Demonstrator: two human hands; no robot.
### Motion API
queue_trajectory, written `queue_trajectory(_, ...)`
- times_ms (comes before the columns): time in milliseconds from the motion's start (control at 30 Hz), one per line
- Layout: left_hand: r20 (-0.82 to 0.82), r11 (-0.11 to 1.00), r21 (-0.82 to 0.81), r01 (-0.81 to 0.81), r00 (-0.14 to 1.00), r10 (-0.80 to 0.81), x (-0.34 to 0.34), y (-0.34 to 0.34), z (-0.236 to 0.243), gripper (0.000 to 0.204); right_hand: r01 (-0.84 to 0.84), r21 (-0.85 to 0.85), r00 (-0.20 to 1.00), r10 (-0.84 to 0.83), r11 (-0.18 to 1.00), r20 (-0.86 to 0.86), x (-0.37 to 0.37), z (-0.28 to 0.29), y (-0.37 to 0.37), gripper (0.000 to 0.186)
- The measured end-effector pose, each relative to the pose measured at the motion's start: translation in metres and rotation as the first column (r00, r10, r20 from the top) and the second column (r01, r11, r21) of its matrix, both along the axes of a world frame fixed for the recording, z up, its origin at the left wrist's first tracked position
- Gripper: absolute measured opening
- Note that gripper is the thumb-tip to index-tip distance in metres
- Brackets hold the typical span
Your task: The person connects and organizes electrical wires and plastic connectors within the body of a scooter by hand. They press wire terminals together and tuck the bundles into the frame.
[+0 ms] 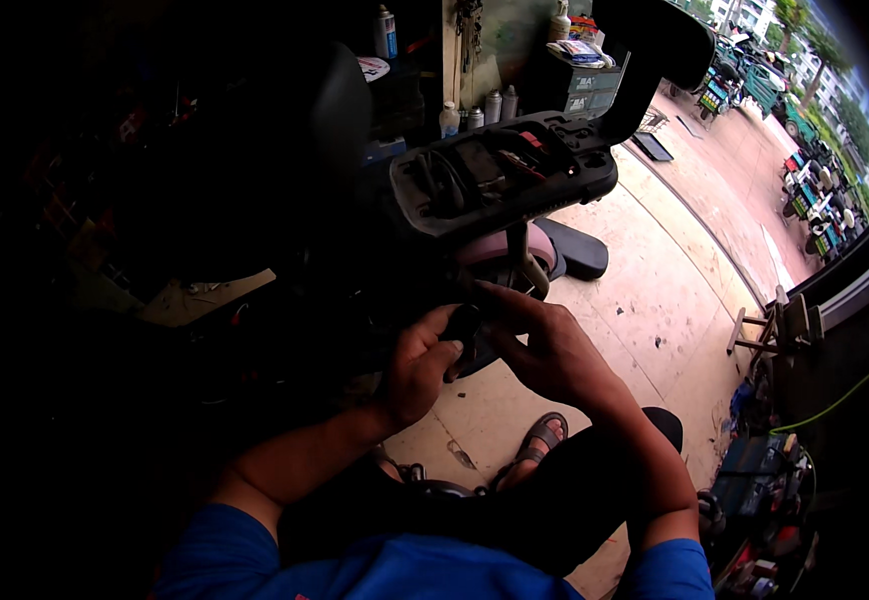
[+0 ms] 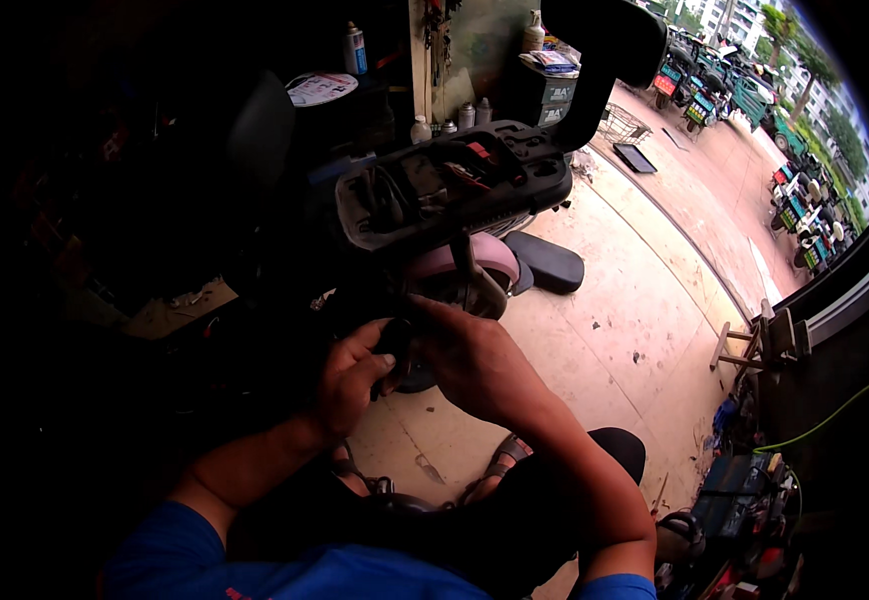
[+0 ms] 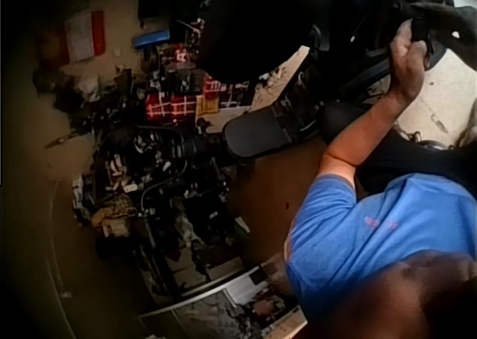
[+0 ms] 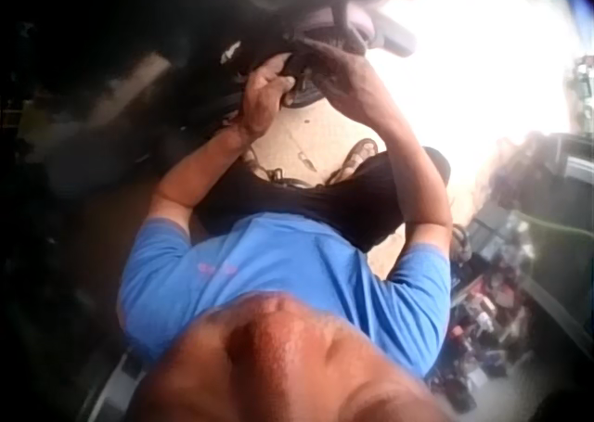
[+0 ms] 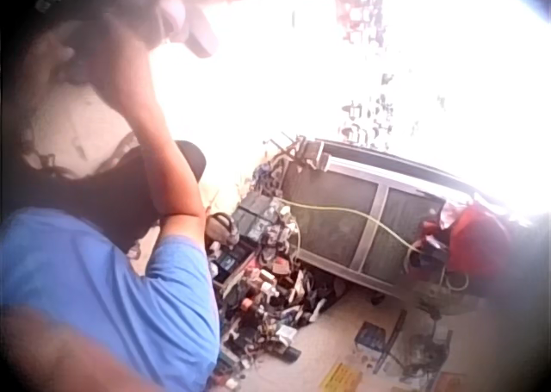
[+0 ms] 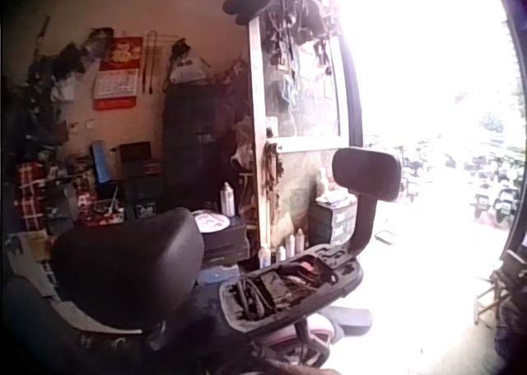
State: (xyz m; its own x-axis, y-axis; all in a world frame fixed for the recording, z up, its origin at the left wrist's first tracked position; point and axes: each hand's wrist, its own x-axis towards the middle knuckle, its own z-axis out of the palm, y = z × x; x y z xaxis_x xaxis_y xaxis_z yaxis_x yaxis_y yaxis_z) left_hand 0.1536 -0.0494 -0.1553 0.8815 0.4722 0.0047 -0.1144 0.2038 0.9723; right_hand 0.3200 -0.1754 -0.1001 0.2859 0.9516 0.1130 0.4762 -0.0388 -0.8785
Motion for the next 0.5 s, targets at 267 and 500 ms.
queue_trajectory(267,-0.020,0.997,-0.063,-0.051,0.999,0.049,-0.006,-0.002,-0.004,0.050,-0.101,-0.040,0.994,0.103,0.994,0.029,-0.005,-0.008,0.006,0.070)
queue_trajectory(500,0.114,0.997,0.040,0.067,0.991,-0.071,0.022,0.001,-0.050,0.060,-0.026,-0.012,0.977,0.028,1.000,0.211,-0.011,-0.008,0.001,0.061)
